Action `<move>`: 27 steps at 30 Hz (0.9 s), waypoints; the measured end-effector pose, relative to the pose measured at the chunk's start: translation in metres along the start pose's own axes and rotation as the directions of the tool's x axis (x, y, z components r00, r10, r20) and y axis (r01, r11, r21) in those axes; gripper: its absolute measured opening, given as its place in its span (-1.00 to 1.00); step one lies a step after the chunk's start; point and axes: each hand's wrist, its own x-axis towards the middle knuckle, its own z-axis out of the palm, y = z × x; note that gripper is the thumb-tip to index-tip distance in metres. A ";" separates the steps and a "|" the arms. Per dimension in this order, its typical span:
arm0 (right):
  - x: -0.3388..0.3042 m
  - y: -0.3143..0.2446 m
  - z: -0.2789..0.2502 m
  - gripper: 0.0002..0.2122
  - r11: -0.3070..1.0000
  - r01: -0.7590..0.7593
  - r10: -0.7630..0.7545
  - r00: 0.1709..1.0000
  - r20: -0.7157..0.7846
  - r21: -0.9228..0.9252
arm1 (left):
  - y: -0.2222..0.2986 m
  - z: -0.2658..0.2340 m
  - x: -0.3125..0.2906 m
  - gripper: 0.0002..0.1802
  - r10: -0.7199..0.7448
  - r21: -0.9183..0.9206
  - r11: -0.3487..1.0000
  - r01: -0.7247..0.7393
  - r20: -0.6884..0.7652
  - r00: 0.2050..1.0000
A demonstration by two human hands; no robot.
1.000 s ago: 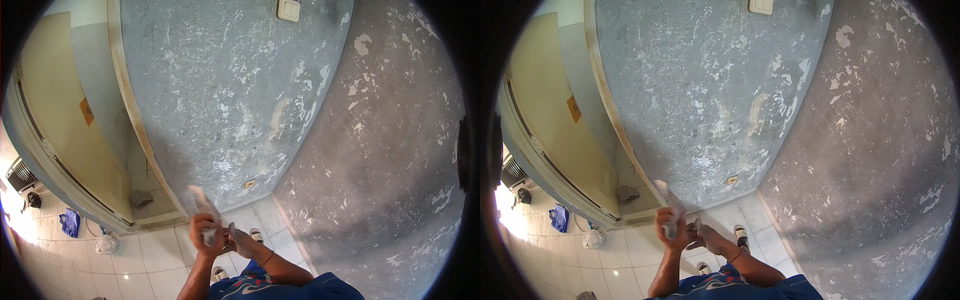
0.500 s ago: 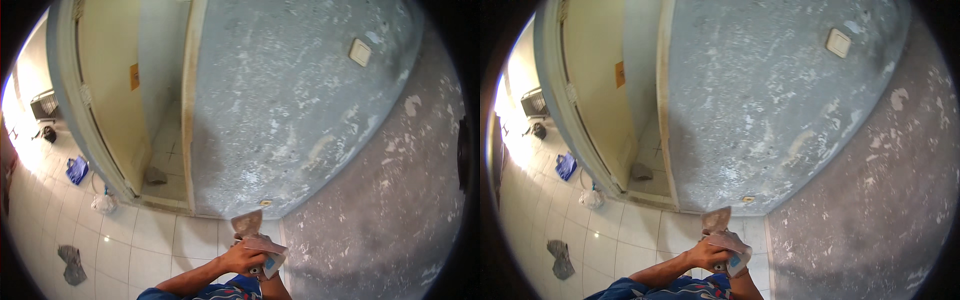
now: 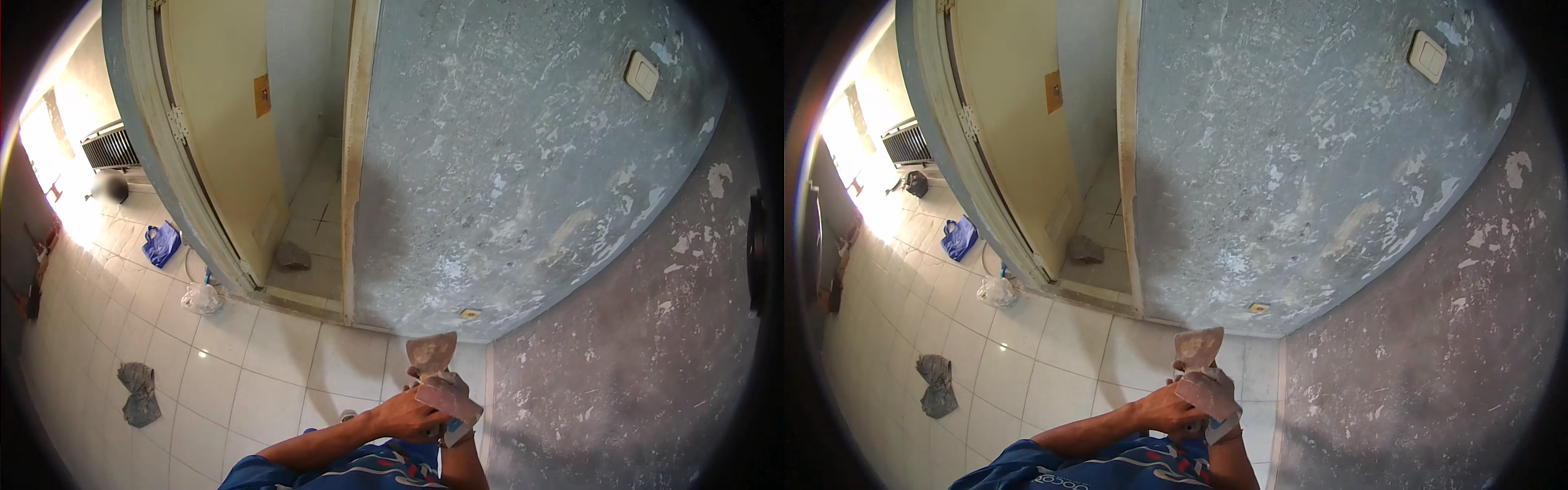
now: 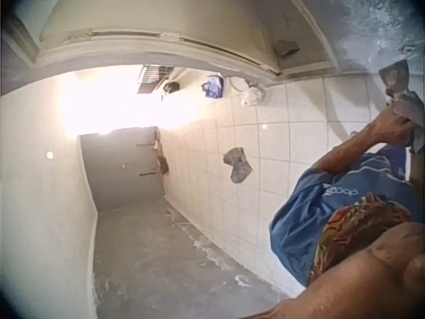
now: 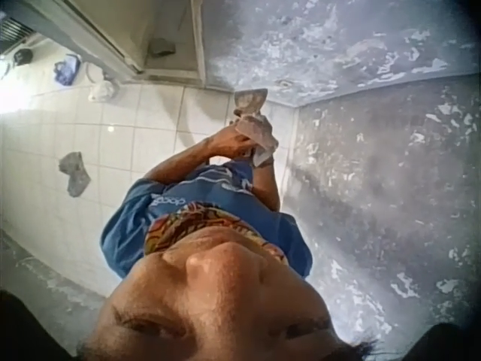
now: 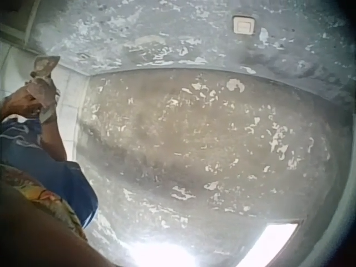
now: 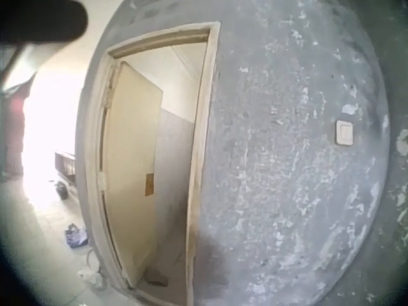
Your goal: Scrape and sand a wall to prepare it for painting.
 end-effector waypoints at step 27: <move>0.047 -0.082 0.011 -0.43 -0.107 0.300 -0.770 0.578 0.270 -0.948 | -0.037 0.024 0.084 -0.46 -0.883 -0.931 0.252 0.263 -0.110 0.457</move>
